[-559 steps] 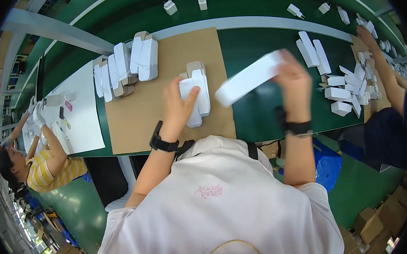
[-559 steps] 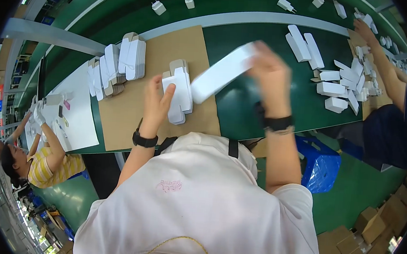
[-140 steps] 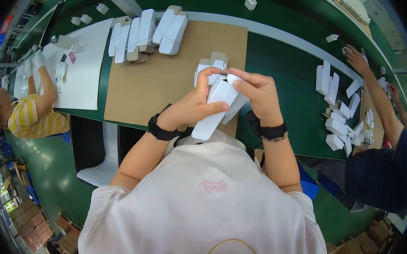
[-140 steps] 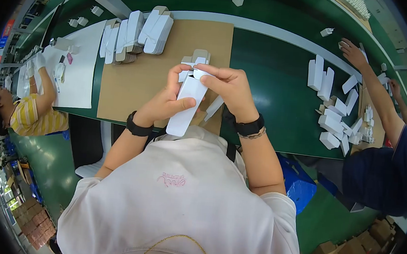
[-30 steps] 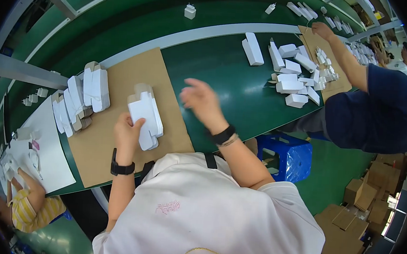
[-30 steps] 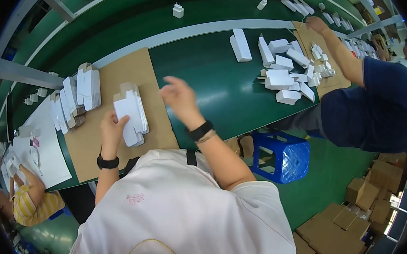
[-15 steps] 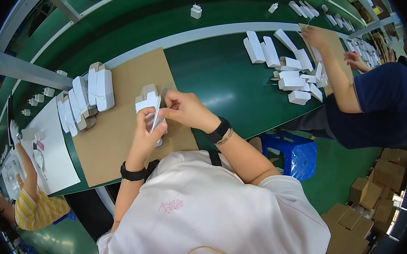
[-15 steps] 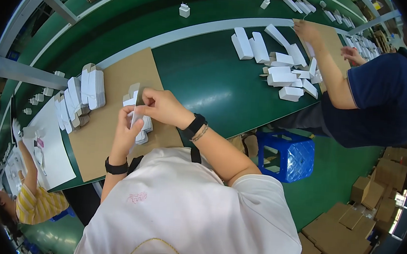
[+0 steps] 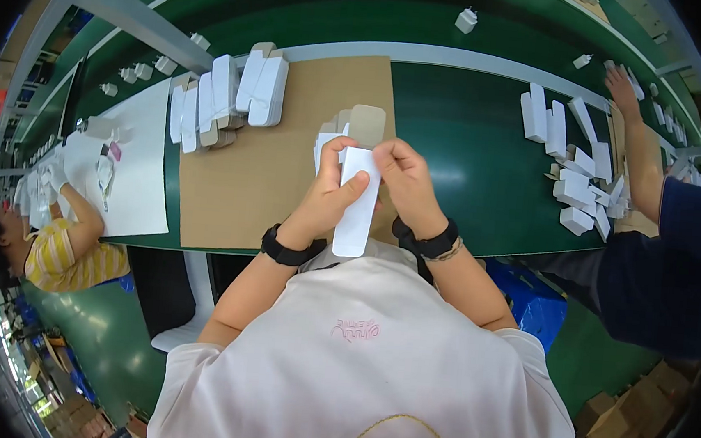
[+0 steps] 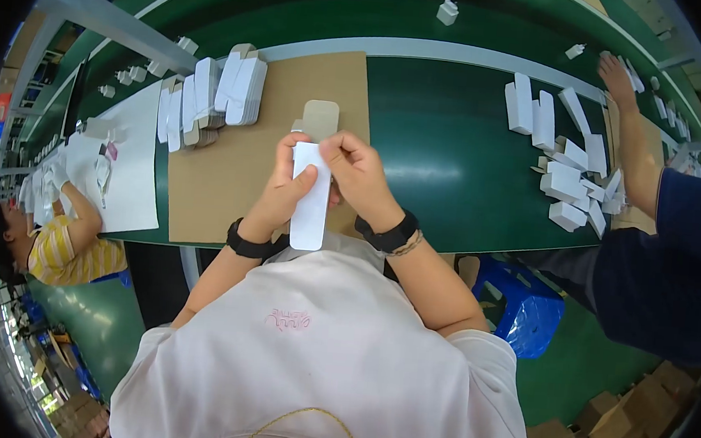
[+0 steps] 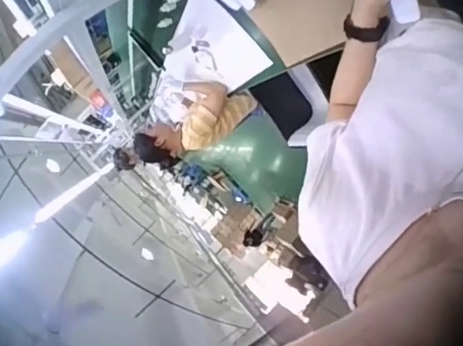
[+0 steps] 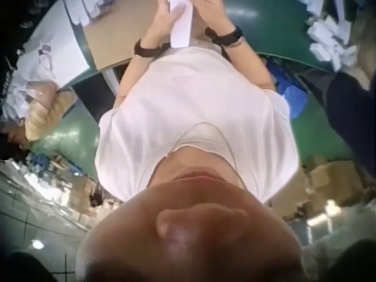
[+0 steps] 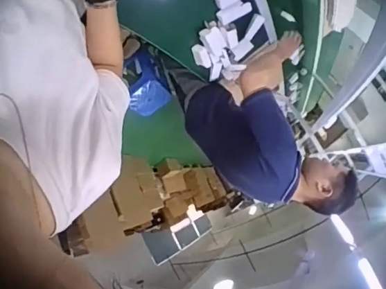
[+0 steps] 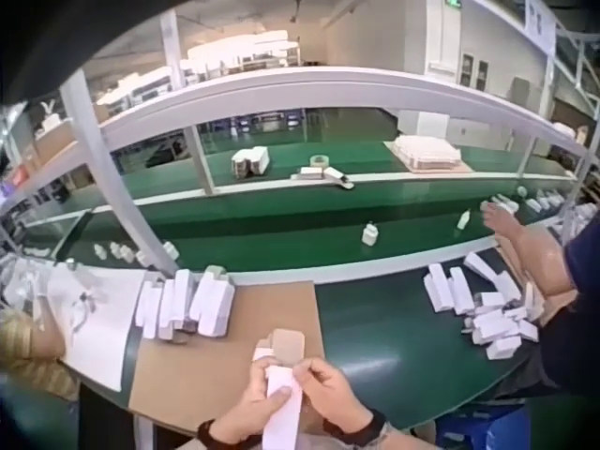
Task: Folding and assembling small white cardboard boxes on an industrial assembly line.
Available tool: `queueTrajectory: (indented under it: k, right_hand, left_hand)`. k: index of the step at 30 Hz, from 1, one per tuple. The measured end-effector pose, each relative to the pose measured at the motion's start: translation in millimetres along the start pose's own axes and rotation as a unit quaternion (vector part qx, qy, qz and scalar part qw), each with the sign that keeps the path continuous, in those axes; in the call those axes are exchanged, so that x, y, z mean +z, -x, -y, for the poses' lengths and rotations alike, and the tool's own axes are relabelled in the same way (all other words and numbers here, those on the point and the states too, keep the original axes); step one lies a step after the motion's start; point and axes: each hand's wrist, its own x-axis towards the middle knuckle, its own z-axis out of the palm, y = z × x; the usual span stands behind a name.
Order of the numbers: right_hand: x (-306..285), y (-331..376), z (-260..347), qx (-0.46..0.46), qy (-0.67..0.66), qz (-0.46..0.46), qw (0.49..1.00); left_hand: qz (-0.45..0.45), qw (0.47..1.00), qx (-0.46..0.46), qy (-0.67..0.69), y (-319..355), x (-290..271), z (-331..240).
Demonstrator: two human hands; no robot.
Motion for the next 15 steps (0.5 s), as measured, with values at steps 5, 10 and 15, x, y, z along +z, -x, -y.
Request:
queueTrajectory:
  k: [5,10,15]
  right_hand:
    - [7,-2,7,-0.199,0.148,-0.045,0.968]
    - [-10,-7,13,-0.143,0.152,-0.016,0.978]
    - [-17,-10,29,0.025,0.030,0.057,0.998]
  left_hand:
    - [0.008,0.998,-0.021,0.050,-3,-1,5]
    - [0.027,0.998,-0.035,-0.047,2,-9,-11]
    - [0.063,0.982,-0.018,-0.175,3,-18,-9]
